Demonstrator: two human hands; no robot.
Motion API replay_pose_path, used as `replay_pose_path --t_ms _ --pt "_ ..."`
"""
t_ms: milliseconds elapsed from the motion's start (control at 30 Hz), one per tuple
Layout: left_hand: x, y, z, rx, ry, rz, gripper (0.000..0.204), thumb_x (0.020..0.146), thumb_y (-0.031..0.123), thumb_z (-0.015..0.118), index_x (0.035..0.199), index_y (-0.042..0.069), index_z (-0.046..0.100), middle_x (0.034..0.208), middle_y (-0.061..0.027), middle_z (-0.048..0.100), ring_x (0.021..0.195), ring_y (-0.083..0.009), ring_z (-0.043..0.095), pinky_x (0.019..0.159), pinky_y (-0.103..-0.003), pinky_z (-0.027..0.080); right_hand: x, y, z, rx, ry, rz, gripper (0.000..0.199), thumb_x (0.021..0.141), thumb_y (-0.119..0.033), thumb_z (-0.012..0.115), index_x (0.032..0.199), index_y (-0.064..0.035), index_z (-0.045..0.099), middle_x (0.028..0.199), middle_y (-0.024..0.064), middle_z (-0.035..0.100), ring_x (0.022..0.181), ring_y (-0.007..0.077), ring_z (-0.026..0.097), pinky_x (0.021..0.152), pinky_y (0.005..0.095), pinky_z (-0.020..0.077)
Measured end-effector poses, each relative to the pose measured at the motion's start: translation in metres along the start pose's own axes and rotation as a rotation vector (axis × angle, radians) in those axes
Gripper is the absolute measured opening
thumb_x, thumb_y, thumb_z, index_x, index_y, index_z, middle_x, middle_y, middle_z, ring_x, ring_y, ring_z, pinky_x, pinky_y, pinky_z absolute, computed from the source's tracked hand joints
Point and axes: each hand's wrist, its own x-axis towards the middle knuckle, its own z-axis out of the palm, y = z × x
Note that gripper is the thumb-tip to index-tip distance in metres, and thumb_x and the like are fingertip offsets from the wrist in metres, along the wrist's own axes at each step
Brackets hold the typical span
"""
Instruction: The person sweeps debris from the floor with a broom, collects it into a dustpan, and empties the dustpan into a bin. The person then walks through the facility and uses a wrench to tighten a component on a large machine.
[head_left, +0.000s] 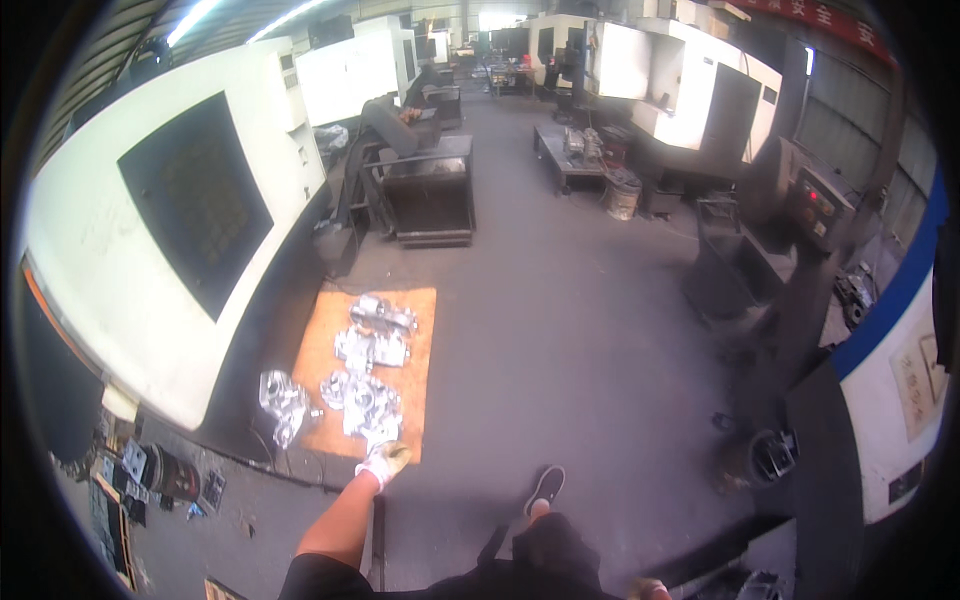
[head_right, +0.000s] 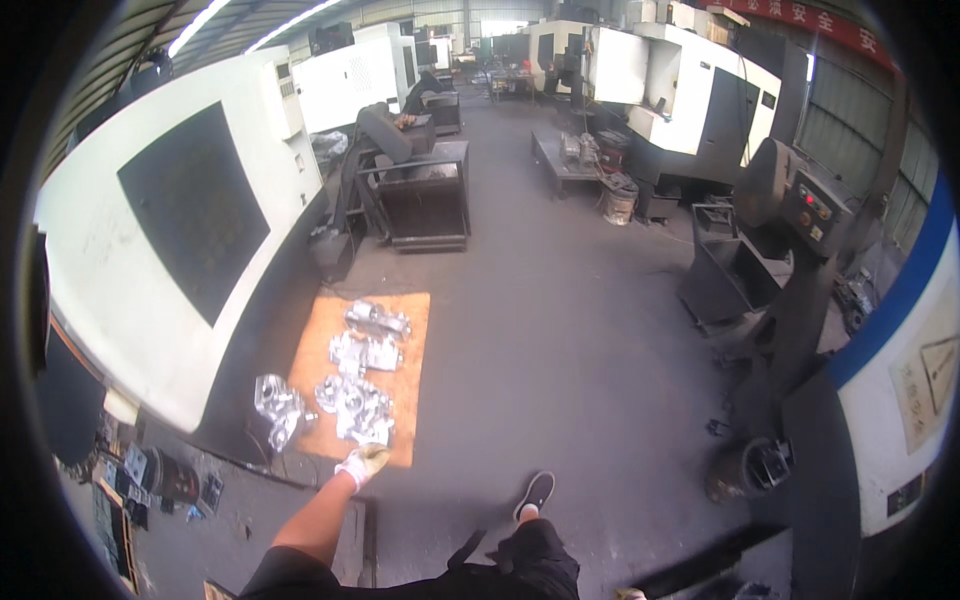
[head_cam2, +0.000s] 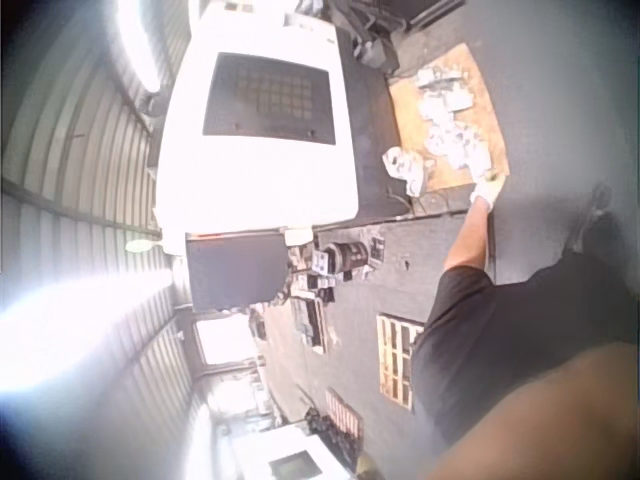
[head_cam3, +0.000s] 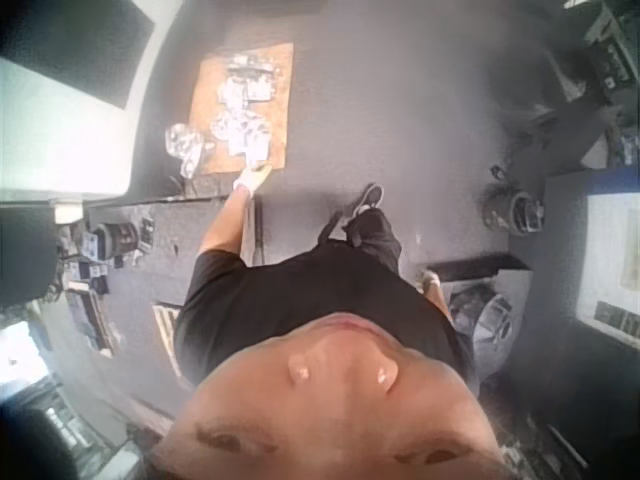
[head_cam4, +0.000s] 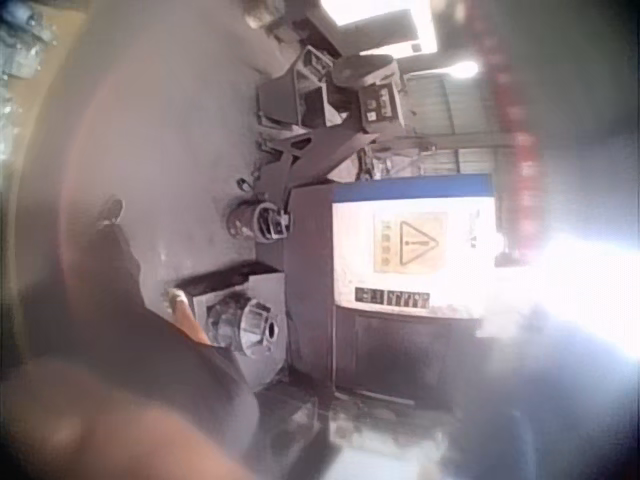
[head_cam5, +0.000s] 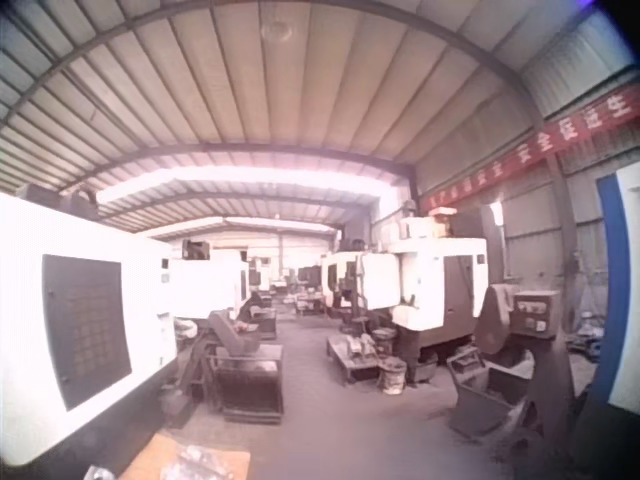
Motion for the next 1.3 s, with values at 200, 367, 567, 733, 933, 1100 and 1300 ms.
replay_pose_path --t_ms 200,367,567,733,933,1100,1300 --pt "0.136 0.012 -0.027 0.303 -0.229 -0.172 0.056 0.091 0.053 0.054 0.124 0.009 0.062 0.126 -0.0141 0.063 0.12 -0.0284 0.057 0.1 -0.037 0.046 -0.041 -0.264 0.117 -0.236 -0.065 -0.048 0.044 0.094 -0.041 0.05 0.117 -0.0061 0.064 0.112 0.0075 0.067 0.099 0.0224 0.062 0.088 0.0397 0.0496" --pt "0.167 -0.02 -0.044 1.09 -0.751 -0.024 0.066 0.092 0.051 0.054 0.135 0.002 0.051 0.138 -0.0154 0.051 0.135 -0.0299 0.04 0.11 -0.042 0.035 -0.089 -0.582 0.215 -0.185 -0.128 -0.397 0.036 0.093 -0.029 0.057 0.116 -0.0026 0.062 0.11 0.0093 0.067 0.099 0.0211 0.062 0.087 0.0363 0.05" --pt "0.273 -0.039 -0.027 0.501 -0.469 -0.779 0.052 0.098 0.034 0.039 0.143 0.009 0.038 0.152 -0.015 0.033 0.143 -0.0322 0.027 0.111 -0.046 0.034 -0.139 -0.889 0.301 -0.199 -0.201 -0.828 0.034 0.09 -0.018 0.066 0.116 0.0023 0.059 0.106 0.0109 0.067 0.095 0.0195 0.062 0.084 0.0337 0.0508" --pt "0.469 0.034 -0.083 0.419 -0.476 -0.854 0.057 0.094 0.046 0.043 0.138 0.009 0.047 0.142 -0.0165 0.044 0.136 -0.0328 0.038 0.11 -0.043 0.035 -0.024 -1.007 0.332 -1.075 -0.063 -0.859 0.043 0.091 -0.029 0.062 0.128 -0.0105 0.052 0.127 0.0037 0.055 0.114 0.0212 0.052 0.097 0.0371 0.0437" --pt "0.818 0.156 -0.161 0.565 -0.334 -0.437 0.065 0.09 0.059 0.048 0.131 0.01 0.059 0.132 -0.0184 0.058 0.127 -0.0335 0.051 0.109 -0.041 0.036 0.022 -1.075 0.347 -0.497 -0.079 -0.151 0.048 0.088 -0.028 0.065 0.134 -0.0217 0.053 0.133 0.0017 0.057 0.125 0.0233 0.052 0.103 0.0394 0.0437" --pt "1.071 0.415 -0.233 0.1 0.012 0.057 0.047 0.089 0.04 0.063 0.122 0.008 0.063 0.121 -0.0177 0.065 0.114 -0.0294 0.062 0.097 -0.036 0.049 -0.035 -1.233 0.417 -0.26 -0.09 -0.179 0.046 0.089 -0.03 0.064 0.132 -0.0184 0.053 0.128 0.0028 0.058 0.118 0.0226 0.054 0.098 0.0383 0.0448" --pt "1.229 0.533 -0.251 0.32 -0.005 0.322 0.047 0.089 0.042 0.057 0.122 0.009 0.062 0.12 -0.0165 0.064 0.112 -0.0341 0.06 0.098 -0.043 0.045 -0.011 -1.488 0.501 -0.307 -0.154 -0.199 0.045 0.09 -0.032 0.064 0.13 -0.0144 0.053 0.12 0.004 0.06 0.11 0.0219 0.056 0.092 0.037 0.0461"
